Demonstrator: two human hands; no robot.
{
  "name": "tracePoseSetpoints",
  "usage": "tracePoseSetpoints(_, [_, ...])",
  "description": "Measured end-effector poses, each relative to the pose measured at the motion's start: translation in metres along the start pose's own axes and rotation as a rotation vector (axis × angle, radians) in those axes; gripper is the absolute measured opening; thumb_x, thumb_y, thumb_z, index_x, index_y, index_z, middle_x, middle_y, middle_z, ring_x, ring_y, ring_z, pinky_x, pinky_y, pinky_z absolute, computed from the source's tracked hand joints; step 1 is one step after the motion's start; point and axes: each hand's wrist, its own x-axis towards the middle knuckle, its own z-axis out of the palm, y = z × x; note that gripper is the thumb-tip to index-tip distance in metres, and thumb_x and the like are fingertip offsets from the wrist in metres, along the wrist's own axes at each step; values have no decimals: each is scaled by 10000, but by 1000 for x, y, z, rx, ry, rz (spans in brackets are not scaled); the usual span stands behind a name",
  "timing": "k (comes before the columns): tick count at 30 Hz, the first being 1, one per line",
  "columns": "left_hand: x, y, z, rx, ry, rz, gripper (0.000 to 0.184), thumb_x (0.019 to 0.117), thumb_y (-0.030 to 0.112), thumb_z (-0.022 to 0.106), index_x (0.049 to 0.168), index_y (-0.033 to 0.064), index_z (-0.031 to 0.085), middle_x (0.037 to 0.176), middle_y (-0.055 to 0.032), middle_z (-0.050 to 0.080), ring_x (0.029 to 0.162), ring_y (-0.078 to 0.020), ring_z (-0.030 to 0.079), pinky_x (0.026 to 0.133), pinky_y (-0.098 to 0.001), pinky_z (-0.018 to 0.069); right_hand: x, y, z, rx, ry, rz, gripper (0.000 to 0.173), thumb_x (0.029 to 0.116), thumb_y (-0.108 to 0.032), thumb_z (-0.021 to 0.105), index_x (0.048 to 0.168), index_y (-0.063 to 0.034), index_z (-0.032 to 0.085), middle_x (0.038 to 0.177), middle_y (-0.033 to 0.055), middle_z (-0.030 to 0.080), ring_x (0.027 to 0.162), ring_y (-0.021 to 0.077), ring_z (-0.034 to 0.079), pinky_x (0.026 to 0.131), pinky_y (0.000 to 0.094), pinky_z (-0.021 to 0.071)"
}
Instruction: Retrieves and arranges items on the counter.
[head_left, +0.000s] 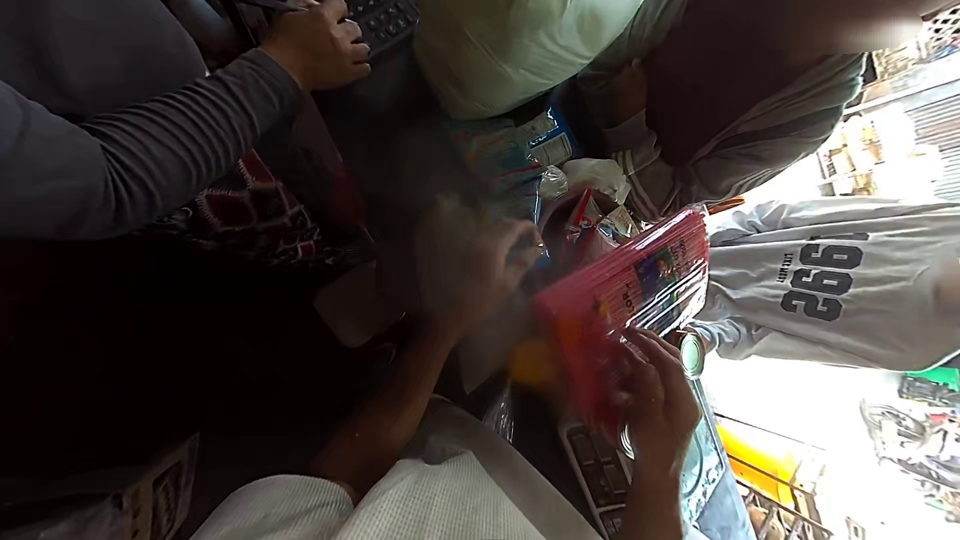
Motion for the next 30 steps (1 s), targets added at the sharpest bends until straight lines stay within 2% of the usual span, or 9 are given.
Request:
tracePoseSetpoints(5, [-8, -9, 13, 111, -87, 133, 292, 1027, 296, 598, 1212, 101, 712, 1223, -58, 692, 1194, -211, 619, 1043, -401, 489, 0, -2, 4, -71, -34, 20, 339, 1050, -173, 463, 1191, 42, 683, 1268, 135, 659, 1205, 195, 632, 1008, 323, 562])
tracePoseSetpoints(13, [68, 21, 23, 25, -238, 88, 302, 1062, 207, 530, 1258, 16, 656, 1107, -132, 725, 978, -228, 711, 899, -416, 568, 1, -4, 10, -116, -18, 95, 333, 1043, -150, 472, 1216, 38, 685, 1275, 152, 657, 1205, 165, 625, 1023, 282, 530])
tracePoseSetpoints(14, [80, 21, 37, 2, -294, 41, 365, 1069, 210, 514, 1356, -5, 579, 1230, -178, 683, 1095, -265, 687, 972, -441, 543, 2, -3, 10, -116, -10, 114, 336, 1047, -157, 465, 1218, 31, 684, 1267, 144, 666, 1191, 153, 633, 1012, 275, 534])
tracePoseSetpoints(16, [97, 18, 74, -131, -340, -81, 602, 1061, 241, 523, 1558, -35, 323, 1553, -298, 385, 1426, -367, 441, 1175, -481, 380, 3, 1, 9, -105, 7, 136, 344, 1054, -179, 454, 1222, 12, 686, 1252, 120, 681, 1169, 139, 646, 990, 273, 550])
tracePoseSetpoints(19, [97, 14, 120, -250, -330, -370, 891, 1002, 442, 612, 1631, 30, 133, 1663, -318, 75, 1512, -469, 235, 1190, -591, 307, 3, 4, 8, -106, 26, 137, 350, 1050, -186, 453, 1208, 12, 694, 1239, 120, 684, 1161, 146, 650, 990, 288, 553])
tracePoseSetpoints(21, [92, 10, 132, -253, -301, -478, 986, 969, 501, 637, 1641, 50, 75, 1658, -335, 33, 1491, -502, 253, 1152, -614, 345, 4, 4, 8, -108, 33, 138, 349, 1051, -187, 450, 1198, 10, 698, 1230, 115, 686, 1157, 136, 649, 983, 273, 551])
tracePoseSetpoints(23, [87, 17, 131, -250, -261, -461, 881, 981, 457, 636, 1613, 27, 198, 1627, -335, 174, 1439, -473, 358, 1118, -588, 397, 6, -1, 11, -113, 55, 159, 341, 1045, -165, 440, 1183, 20, 691, 1210, 116, 689, 1133, 131, 654, 963, 266, 555])
tracePoseSetpoints(26, [76, 32, 128, -239, -177, -269, 503, 1008, 326, 632, 1378, -8, 566, 1384, -259, 558, 1279, -383, 550, 1064, -550, 455, 8, -5, 13, -139, 88, 202, 326, 1038, -149, 444, 1169, 14, 694, 1180, 103, 694, 1079, 103, 665, 921, 238, 558])
tracePoseSetpoints(30, [66, 55, 125, -284, -282, -234, 438, 1046, 352, 551, 1379, 67, 560, 1458, -232, 485, 1279, -385, 542, 1011, -580, 487, 8, -10, 16, -146, 141, 252, 318, 1042, -147, 436, 1165, 51, 653, 1086, 70, 686, 980, 27, 656, 871, 187, 547])
